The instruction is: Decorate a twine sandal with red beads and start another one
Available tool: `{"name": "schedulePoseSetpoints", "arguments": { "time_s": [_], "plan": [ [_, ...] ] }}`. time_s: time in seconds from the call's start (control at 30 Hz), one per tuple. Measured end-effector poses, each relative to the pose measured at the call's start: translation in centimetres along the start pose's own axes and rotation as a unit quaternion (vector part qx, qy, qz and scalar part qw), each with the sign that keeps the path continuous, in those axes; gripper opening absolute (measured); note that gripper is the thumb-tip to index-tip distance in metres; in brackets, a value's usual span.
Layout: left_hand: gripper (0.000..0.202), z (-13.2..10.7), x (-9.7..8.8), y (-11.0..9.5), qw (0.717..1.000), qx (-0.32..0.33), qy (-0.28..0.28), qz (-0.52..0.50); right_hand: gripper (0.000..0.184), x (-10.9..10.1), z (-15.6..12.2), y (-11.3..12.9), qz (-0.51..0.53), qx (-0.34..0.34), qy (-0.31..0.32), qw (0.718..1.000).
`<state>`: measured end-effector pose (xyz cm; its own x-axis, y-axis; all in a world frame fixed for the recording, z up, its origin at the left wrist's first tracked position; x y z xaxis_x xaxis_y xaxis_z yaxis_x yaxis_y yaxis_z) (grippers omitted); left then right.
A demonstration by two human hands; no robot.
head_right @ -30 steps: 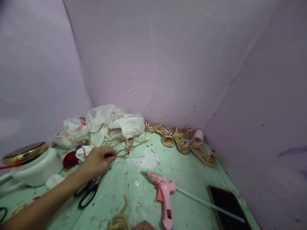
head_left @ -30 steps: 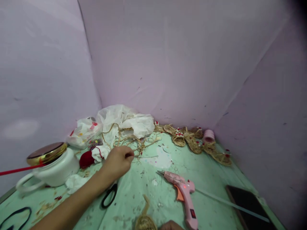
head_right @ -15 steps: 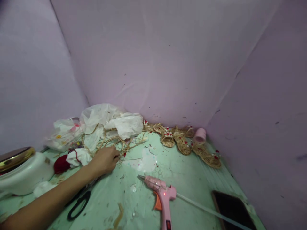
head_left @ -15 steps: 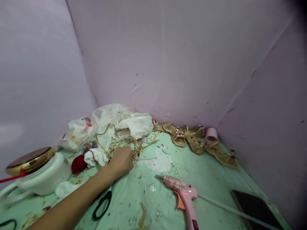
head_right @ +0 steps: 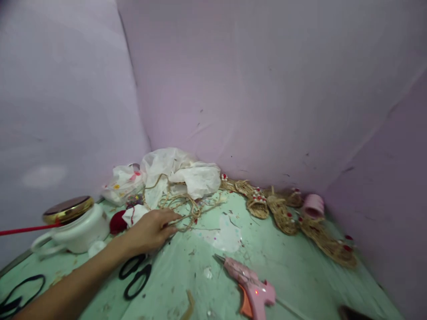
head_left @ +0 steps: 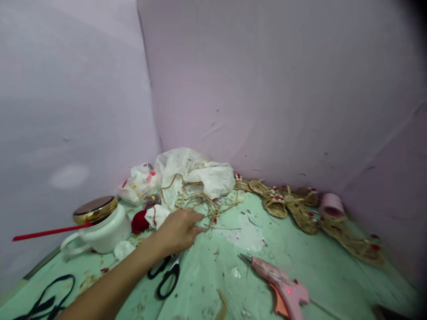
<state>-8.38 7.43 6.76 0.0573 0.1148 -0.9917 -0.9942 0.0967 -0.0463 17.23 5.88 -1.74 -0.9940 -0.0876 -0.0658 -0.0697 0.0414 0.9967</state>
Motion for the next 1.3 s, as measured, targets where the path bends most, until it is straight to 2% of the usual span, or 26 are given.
{"name": "schedulePoseSetpoints", "arguments": {
  "time_s": [0.07,0.2,0.27,0.33,0.43,0.57,0.67,0.73,0.87,1.03,1.17,1.3],
  "plan": [
    [0.018,-0.1,-0.8,0.9,0.999,-0.041,-0.019,0.017,0.017,0.3,-0.2,0.3,-0.004,-0.009,0.004,1.0],
    [0.028,1.3,-4.0,5.2,0.981,-0.166,-0.058,0.079,0.022,0.5,-0.5,0.5,-0.02,-0.013,0.001,1.0],
    [0.026,2.4,-5.0,6.7,0.975,-0.193,-0.04,0.107,0.025,0.4,-0.6,0.5,-0.03,-0.009,-0.003,1.0],
    [0.023,3.5,-5.1,7.0,0.976,-0.181,0.0,0.122,0.028,0.4,-0.6,0.4,-0.037,-0.005,-0.003,0.999],
    [0.025,4.3,-3.8,5.6,0.979,-0.143,0.064,0.133,0.029,0.6,-0.4,0.1,-0.042,0.001,0.0,0.999],
    [0.026,4.4,-0.8,3.2,0.975,-0.116,0.133,0.134,0.026,1.4,-0.4,-0.4,-0.04,0.014,0.002,0.999],
    [0.028,4.3,1.2,2.7,0.971,-0.123,0.162,0.128,0.02,1.9,-0.7,-0.7,-0.037,0.024,0.002,0.999],
    [0.029,4.4,1.9,3.0,0.971,-0.134,0.162,0.114,0.018,2.1,-1.1,-0.8,-0.038,0.031,0.0,0.999],
    [0.023,5.0,1.6,4.1,0.981,-0.152,0.107,0.054,0.02,2.2,-1.8,-0.9,-0.043,0.048,-0.003,0.998],
    [0.017,6.0,-0.5,4.9,0.985,-0.153,-0.027,-0.068,0.022,2.2,-1.5,-0.5,-0.043,0.063,-0.001,0.997],
    [0.015,6.4,-1.6,4.5,0.967,-0.163,-0.104,-0.164,0.023,1.4,-0.2,0.0,-0.035,0.066,0.003,0.997],
    [0.014,6.2,-2.7,4.3,0.937,-0.19,-0.139,-0.258,0.023,0.5,0.4,-0.1,-0.023,0.062,0.01,0.998]
  ]
}}
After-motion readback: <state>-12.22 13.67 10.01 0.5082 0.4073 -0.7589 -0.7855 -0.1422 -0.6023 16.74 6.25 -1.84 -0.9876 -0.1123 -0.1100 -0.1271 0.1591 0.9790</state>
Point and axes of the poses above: each hand's wrist, its own z-axis towards the middle knuckle, its own x-axis out of the palm, y = z × x, the point moved 4 cm from there along z, towards the middle knuckle, and after that the axes turned 14 degrees about z, right-handed, at the moved point
